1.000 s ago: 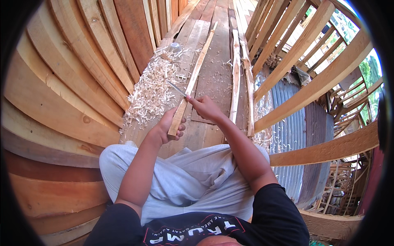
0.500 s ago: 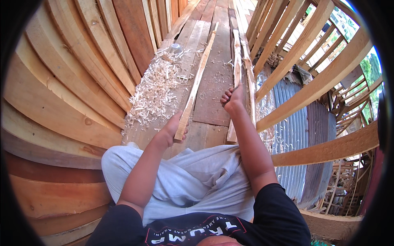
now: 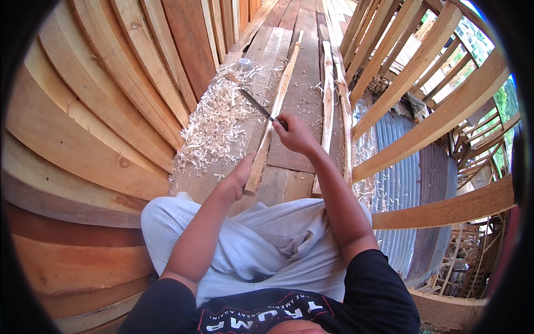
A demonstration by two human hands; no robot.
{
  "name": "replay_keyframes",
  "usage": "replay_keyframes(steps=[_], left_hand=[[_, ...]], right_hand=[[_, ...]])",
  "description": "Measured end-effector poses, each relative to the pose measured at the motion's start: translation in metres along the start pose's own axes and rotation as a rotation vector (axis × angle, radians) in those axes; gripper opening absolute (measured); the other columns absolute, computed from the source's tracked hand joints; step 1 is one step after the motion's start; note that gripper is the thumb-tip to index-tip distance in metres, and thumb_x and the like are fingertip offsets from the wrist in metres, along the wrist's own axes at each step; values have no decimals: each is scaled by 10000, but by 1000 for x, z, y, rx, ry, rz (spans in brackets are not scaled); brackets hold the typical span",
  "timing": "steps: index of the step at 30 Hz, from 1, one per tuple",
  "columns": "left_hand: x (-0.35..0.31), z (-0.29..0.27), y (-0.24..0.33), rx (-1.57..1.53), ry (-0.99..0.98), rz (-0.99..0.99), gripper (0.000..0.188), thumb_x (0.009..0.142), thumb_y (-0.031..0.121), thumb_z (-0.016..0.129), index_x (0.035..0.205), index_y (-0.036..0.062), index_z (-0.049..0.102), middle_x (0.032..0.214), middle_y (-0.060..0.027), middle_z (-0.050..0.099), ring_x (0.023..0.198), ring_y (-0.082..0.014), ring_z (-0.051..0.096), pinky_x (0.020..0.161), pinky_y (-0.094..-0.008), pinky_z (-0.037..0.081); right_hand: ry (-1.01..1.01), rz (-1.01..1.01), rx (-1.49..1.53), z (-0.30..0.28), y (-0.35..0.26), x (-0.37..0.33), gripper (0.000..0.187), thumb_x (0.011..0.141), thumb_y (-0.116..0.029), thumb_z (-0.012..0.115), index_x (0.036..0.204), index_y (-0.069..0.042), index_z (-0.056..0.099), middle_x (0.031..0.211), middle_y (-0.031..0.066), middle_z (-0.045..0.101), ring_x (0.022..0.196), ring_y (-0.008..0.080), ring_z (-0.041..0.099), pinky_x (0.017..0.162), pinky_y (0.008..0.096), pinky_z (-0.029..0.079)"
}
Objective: The person sits on the floor and uses a knife to shave and shape a piece of wood. They hold the wood with their left hand and repeatedly scrape the surface with the knife in their right hand, producing wood shavings.
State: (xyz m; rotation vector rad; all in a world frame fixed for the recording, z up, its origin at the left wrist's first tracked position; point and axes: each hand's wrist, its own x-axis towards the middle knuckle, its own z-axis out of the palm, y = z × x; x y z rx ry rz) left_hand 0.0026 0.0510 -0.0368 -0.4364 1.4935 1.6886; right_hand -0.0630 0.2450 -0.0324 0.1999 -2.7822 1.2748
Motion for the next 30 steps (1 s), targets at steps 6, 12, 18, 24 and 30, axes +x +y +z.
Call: replay_keyframes(steps=[6,12,18,24,30], left_hand=[[10,-11,-6,55,81,114,493,988,521,312,1058,114,581,843,-39,604,711,-165,563,591,-346,488],[14,-21,-6,116,54,130,510,1008,516,283,1123,117,580,883,-52,636,718,-185,628,617,-372,532],[2,-18,-7,141,-24,39,520,1026,504,265,1151,90,553,831,-70,638,599,-205,650,530,-374,552],[19,-20,-14,160,160,135,488,1024,421,293,1143,7,522,771,-104,612,578,-236,639,447,-369,507],[22,-22,-17,184,328,221,464,1027,364,313,1059,-55,509,830,-158,584,590,-274,635,457,-395,535]], right_hand=[[-208,-64,92,-6,0,-18,311,909,-308,657,939,-1,617,678,111,606,611,160,529,598,347,429],[-344,153,-123,8,22,-14,352,907,-331,616,927,17,668,831,209,680,778,318,662,718,413,493],[-242,170,22,13,34,-24,369,906,-325,617,1110,-27,688,951,207,705,912,329,673,816,401,495],[-74,-38,173,32,45,-34,412,940,-386,598,995,13,686,676,99,609,661,155,535,636,379,444],[-233,227,-240,36,4,-52,694,983,-548,344,806,44,661,788,288,635,836,439,650,782,476,492]])
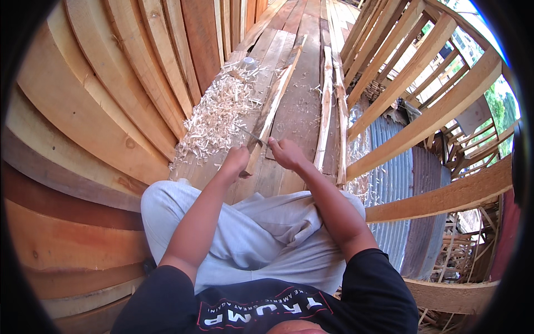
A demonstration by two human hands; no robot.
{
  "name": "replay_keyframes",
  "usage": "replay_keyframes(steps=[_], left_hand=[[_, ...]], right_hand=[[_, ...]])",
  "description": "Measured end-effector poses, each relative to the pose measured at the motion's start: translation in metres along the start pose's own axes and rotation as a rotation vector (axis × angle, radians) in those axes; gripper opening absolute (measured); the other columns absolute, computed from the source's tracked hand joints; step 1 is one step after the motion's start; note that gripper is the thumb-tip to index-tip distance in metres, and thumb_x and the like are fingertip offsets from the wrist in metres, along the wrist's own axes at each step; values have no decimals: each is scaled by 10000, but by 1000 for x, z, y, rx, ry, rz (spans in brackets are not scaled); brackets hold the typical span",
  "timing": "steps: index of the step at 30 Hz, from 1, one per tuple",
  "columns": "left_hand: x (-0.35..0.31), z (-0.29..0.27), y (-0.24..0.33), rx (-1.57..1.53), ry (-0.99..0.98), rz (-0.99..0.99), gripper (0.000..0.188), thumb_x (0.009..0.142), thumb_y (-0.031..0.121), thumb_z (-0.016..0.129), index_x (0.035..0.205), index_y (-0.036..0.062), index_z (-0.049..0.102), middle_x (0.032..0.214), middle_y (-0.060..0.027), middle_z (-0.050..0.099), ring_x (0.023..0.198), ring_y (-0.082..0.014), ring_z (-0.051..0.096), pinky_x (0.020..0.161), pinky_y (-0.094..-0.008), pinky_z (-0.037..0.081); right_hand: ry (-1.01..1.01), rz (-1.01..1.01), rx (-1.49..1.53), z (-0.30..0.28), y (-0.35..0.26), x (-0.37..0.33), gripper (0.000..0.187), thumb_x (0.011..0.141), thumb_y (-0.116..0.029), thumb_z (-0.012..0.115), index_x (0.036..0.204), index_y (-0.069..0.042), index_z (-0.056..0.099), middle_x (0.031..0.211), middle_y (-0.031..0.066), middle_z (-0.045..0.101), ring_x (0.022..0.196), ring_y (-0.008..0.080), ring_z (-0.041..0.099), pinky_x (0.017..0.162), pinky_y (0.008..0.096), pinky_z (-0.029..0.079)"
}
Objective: The person sits on the floor and uses a knife to shave and shape a piece of wood. They hold the wood with their left hand and repeatedly scrape the surface with the knife in their right hand, producing wood shavings.
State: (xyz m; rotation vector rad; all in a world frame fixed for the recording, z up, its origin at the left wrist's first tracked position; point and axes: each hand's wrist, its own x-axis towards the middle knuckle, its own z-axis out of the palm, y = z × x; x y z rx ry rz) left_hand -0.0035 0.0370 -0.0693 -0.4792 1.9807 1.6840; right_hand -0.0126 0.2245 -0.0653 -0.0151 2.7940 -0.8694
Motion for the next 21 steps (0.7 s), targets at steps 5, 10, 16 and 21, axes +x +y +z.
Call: replay_keyframes(steps=[5,10,16,21], left_hand=[[3,3,-1,-26,-43,3,455,1034,357,321,1054,-47,530,856,-150,587,636,-277,644,493,-409,575],[0,3,-7,-94,-90,82,344,999,275,367,1044,-17,542,863,-134,595,634,-255,641,499,-400,570],[-7,10,-7,-53,-54,33,302,929,179,403,1103,-16,555,895,-153,616,605,-263,625,477,-396,532],[-8,8,-7,40,-95,34,375,906,165,359,1149,-25,571,855,-173,623,602,-278,629,489,-386,525]], right_hand=[[118,-3,-45,7,-12,-11,666,989,-504,338,759,31,660,797,296,639,844,483,622,783,526,475],[220,-75,-157,12,-18,-15,586,970,-414,386,672,16,651,709,276,625,732,474,619,721,535,481],[440,-251,-219,23,-2,-8,478,904,-303,461,564,2,603,613,251,598,596,447,599,599,528,485],[527,-363,-245,27,3,-1,427,870,-253,491,531,-12,588,577,232,592,527,411,596,505,504,483]])
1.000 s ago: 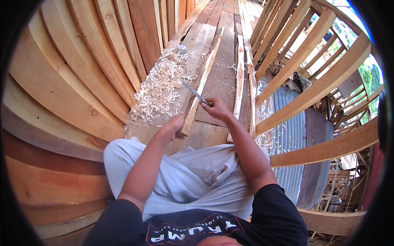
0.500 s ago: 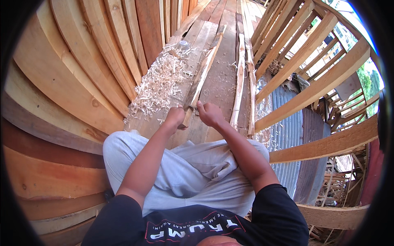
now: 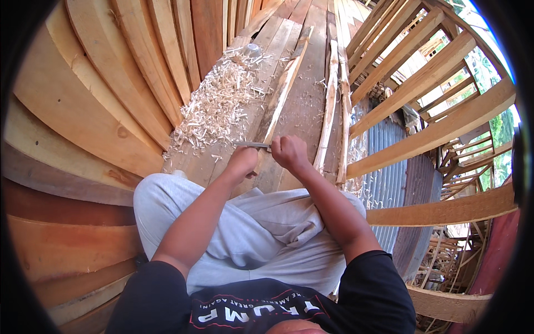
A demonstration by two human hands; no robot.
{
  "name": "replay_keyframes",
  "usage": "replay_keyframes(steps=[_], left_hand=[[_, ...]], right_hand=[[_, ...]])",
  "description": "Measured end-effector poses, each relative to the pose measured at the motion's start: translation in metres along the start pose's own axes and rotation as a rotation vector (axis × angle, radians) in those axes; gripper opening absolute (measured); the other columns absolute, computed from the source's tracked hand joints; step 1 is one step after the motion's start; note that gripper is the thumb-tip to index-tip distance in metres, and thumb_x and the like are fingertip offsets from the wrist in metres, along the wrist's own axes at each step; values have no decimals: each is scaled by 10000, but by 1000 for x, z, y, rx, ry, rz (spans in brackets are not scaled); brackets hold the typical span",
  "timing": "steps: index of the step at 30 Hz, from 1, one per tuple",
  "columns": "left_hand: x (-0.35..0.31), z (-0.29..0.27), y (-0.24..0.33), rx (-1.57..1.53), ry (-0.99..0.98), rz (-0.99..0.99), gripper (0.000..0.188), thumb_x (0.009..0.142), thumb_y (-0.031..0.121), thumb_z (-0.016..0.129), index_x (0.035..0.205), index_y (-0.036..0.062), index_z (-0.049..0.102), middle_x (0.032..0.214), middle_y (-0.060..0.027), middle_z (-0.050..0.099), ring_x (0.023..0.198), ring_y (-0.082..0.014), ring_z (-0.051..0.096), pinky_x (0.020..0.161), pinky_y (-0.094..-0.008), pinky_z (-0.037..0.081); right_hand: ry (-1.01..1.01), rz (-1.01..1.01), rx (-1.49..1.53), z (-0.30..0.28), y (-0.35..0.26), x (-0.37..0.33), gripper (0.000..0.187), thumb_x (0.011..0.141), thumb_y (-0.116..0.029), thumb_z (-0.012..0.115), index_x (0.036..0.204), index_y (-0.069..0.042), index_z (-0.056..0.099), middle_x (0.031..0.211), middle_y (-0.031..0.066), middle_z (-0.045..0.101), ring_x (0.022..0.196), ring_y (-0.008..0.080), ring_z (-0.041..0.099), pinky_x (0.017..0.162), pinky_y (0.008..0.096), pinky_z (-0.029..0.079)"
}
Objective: The person sits on the floor and uses a knife to shave and shape a piece of wood. They hold the wood with their left hand and repeatedly scrape the surface with the knife in their right hand, producing wood shavings.
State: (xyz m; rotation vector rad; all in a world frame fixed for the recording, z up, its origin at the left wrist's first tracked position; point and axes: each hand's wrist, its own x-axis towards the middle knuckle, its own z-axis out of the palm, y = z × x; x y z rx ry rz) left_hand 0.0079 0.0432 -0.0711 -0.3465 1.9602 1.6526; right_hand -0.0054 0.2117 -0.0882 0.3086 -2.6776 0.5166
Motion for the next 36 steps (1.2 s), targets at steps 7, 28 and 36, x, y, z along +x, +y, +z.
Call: replay_keyframes(steps=[7,28,36], left_hand=[[-6,-2,10,51,66,-31,408,912,192,343,1185,-8,572,862,-185,638,614,-278,648,507,-378,523],[18,-8,11,52,-14,-74,434,952,250,324,1135,-92,517,852,-229,632,574,-301,668,435,-387,464],[-23,5,28,35,54,-27,460,986,278,311,1090,-113,532,817,-234,635,566,-308,665,440,-376,483]], right_hand=[[-23,34,-22,1,0,11,446,868,-267,473,515,-23,591,535,220,570,498,408,587,506,497,487],[-66,272,-61,-3,22,42,500,900,-334,420,607,16,623,670,269,618,654,441,630,666,526,504],[-61,155,-79,-8,39,49,508,904,-324,417,577,9,617,615,262,596,597,441,616,623,520,506]])
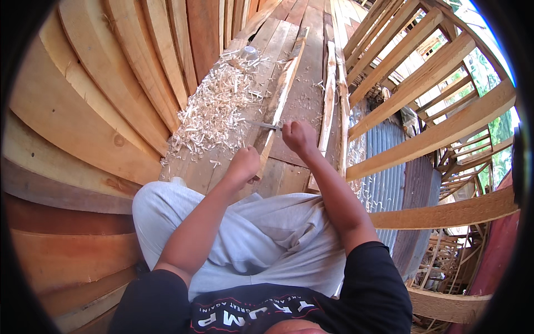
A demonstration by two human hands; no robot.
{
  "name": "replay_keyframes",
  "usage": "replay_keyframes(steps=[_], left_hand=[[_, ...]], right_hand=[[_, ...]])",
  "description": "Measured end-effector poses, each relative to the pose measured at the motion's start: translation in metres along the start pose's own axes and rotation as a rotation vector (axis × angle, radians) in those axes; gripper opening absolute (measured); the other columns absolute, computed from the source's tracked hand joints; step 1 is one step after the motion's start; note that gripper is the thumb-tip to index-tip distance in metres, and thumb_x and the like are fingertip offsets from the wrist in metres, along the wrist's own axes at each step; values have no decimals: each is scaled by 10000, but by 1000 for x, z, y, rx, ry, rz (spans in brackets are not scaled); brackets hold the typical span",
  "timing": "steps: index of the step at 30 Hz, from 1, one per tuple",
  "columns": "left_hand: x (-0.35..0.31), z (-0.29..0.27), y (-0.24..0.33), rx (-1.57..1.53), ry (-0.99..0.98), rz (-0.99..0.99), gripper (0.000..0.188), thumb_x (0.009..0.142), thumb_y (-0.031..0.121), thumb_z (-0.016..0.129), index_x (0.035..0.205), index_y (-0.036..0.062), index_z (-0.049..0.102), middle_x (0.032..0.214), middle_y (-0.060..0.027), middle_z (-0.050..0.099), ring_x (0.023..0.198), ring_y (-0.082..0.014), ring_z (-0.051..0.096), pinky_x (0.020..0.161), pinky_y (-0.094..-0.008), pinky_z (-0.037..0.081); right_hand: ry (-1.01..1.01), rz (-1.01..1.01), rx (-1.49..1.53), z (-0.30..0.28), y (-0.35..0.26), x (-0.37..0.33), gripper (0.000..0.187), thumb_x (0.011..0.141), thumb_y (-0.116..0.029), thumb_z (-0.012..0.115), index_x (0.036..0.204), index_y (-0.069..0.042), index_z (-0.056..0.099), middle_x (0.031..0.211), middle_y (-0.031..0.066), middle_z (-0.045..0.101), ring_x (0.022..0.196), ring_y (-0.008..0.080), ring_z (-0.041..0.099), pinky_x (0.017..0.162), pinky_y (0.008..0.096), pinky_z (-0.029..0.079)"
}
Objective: The person sits on the floor and uses a knife to shave and shape a piece of wood. They hold the wood with their left hand and repeatedly scrape the surface with the knife in their right hand, producing wood shavings.
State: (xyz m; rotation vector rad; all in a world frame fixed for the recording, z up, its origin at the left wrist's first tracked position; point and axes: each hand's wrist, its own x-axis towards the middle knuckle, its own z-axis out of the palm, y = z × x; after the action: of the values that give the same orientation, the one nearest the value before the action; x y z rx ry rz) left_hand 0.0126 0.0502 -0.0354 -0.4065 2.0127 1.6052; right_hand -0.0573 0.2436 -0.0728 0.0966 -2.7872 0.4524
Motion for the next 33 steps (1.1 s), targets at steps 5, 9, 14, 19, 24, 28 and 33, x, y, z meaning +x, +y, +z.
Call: replay_keyframes(steps=[5,9,14,19,24,28,33], left_hand=[[6,-16,2,77,55,-15,514,1005,288,273,1007,-139,559,794,-248,644,558,-311,667,454,-377,506],[-6,-6,9,157,37,43,543,1014,299,258,969,-143,571,795,-263,646,574,-318,677,497,-383,535],[-3,-14,9,155,10,-8,559,1016,309,254,927,-131,587,797,-272,649,607,-330,691,540,-399,554],[5,-8,1,175,32,-15,559,1013,309,265,859,-111,599,837,-286,655,685,-379,689,607,-455,546],[-7,-12,11,242,18,24,551,1012,305,276,865,-108,608,849,-302,642,780,-422,659,729,-487,531],[10,-18,-7,383,141,174,571,1027,311,258,859,-111,603,772,-291,636,665,-376,677,656,-443,570],[2,-13,-3,465,145,227,563,1017,306,277,862,-106,628,854,-320,644,791,-440,657,778,-476,527]], right_hand=[[-326,-23,-68,-16,-42,-9,490,897,-322,417,635,19,651,676,279,614,664,433,639,647,521,510],[10,38,-15,0,5,14,516,922,-320,402,579,9,603,614,245,601,579,428,614,630,505,512],[-148,-32,33,-1,-13,5,527,928,-305,388,542,15,553,586,233,590,510,426,576,588,515,493],[-21,59,14,10,14,24,532,919,-306,377,516,6,530,530,234,548,442,373,532,508,498,459],[-75,30,89,11,25,25,518,928,-338,383,657,14,648,674,268,615,666,458,623,683,540,495],[-260,162,-4,11,-6,16,504,912,-345,410,638,7,645,664,253,616,659,456,619,657,542,498],[51,-52,24,14,12,31,555,934,-328,395,530,3,582,524,227,545,482,392,569,550,490,487]])
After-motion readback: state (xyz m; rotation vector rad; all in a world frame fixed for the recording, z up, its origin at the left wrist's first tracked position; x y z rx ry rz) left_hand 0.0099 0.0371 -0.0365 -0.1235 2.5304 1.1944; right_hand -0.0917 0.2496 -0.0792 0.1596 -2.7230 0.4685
